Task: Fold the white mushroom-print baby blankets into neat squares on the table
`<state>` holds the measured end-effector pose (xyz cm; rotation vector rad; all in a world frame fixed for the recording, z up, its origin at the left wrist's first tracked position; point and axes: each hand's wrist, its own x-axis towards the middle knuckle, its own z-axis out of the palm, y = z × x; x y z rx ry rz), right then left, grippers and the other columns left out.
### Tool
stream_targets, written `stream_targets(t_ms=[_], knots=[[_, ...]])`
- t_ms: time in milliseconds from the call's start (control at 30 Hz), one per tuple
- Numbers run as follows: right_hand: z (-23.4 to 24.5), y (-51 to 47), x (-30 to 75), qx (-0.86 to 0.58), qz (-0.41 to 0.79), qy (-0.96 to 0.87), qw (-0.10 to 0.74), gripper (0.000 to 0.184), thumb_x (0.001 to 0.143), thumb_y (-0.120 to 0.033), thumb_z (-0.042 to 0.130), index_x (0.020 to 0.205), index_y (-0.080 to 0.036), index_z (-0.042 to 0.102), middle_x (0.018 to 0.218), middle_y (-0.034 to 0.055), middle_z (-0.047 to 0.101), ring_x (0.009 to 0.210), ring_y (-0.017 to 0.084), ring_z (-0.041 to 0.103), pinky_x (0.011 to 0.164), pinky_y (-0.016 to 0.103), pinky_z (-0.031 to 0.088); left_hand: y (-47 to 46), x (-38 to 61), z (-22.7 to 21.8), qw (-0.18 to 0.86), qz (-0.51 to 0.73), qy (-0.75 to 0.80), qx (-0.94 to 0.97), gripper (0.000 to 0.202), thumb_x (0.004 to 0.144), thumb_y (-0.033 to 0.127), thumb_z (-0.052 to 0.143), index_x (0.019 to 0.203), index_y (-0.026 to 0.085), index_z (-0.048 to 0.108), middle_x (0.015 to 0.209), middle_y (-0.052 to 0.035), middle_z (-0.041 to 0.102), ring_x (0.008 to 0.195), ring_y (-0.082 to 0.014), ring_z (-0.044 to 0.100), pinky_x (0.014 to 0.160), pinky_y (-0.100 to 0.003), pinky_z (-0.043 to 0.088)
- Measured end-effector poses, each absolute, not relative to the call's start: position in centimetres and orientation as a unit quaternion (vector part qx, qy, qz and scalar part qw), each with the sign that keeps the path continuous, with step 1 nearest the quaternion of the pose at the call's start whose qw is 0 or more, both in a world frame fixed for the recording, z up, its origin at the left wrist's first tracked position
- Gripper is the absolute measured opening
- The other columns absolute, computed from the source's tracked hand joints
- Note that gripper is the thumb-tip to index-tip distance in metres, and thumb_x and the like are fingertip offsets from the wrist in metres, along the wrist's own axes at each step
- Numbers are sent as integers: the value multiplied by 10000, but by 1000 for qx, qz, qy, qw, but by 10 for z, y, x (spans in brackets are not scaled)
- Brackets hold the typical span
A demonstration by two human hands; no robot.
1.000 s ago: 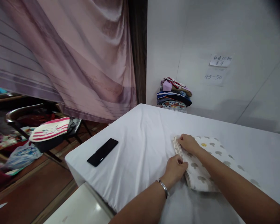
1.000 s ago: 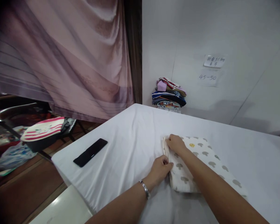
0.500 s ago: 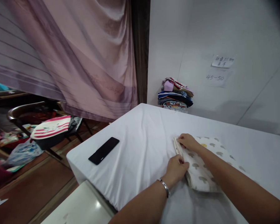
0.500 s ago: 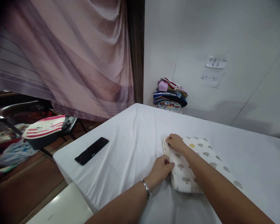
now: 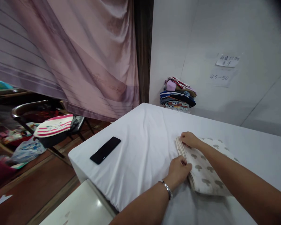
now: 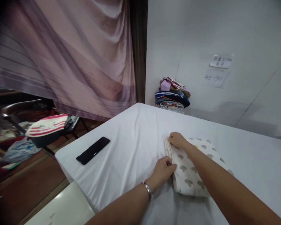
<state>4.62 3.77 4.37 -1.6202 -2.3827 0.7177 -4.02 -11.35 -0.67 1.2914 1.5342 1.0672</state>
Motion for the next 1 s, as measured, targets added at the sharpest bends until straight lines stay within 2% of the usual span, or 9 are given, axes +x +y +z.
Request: stream_targets(t_ms=[200, 333, 467, 600, 700, 1000], knots=[[47, 42, 40, -536, 194, -820, 42, 153, 768, -250, 483, 725, -152, 593, 589, 23, 638, 441, 102, 538, 493, 211, 382, -114, -41, -5, 415, 422, 615, 521, 125, 667, 253, 573, 605, 173, 500, 583, 37, 487, 574, -98, 418, 536, -214, 298], [53, 46, 32, -547, 136, -826, 17, 137, 763, -256, 527, 771, -149, 612, 779, 83, 676, 678, 158, 611, 608, 240, 405, -114, -41, -5, 420, 424, 610, 521, 133, 675, 265, 576, 612, 173, 502, 584, 36, 487, 576, -99, 413, 539, -213, 298], [58, 50, 24, -556, 103, -824, -37, 134, 785, -260, 565, 783, -146, 635, 903, 108, 661, 848, 196, 602, 702, 282, 431, -114, -41, -4, 418, 422, 612, 522, 138, 674, 261, 576, 600, 175, 496, 588, 35, 485, 579, -102, 417, 548, -217, 302], [64, 52, 16, -565, 84, -814, -102, 231, 848, -330, 547, 964, -138, 603, 997, 69, 616, 887, 175, 585, 769, 364, 474, -115, -40, -1, 414, 420, 615, 523, 127, 672, 244, 568, 595, 176, 495, 582, 37, 477, 576, -100, 416, 551, -220, 303], [68, 55, 7, -570, 77, -807, -133, 280, 861, -331, 538, 1069, -145, 565, 1067, 71, 583, 909, 177, 579, 778, 380, 488, -116, -40, -3, 412, 422, 612, 528, 115, 681, 252, 565, 615, 175, 510, 596, 35, 487, 585, -101, 422, 552, -219, 305], [75, 63, -7, -549, 92, -822, -118, 316, 861, -320, 539, 1131, -155, 537, 1134, 86, 552, 955, 193, 565, 798, 390, 484, -114, -41, -8, 413, 420, 612, 527, 99, 681, 259, 571, 647, 173, 534, 623, 27, 518, 590, -104, 428, 555, -218, 305]])
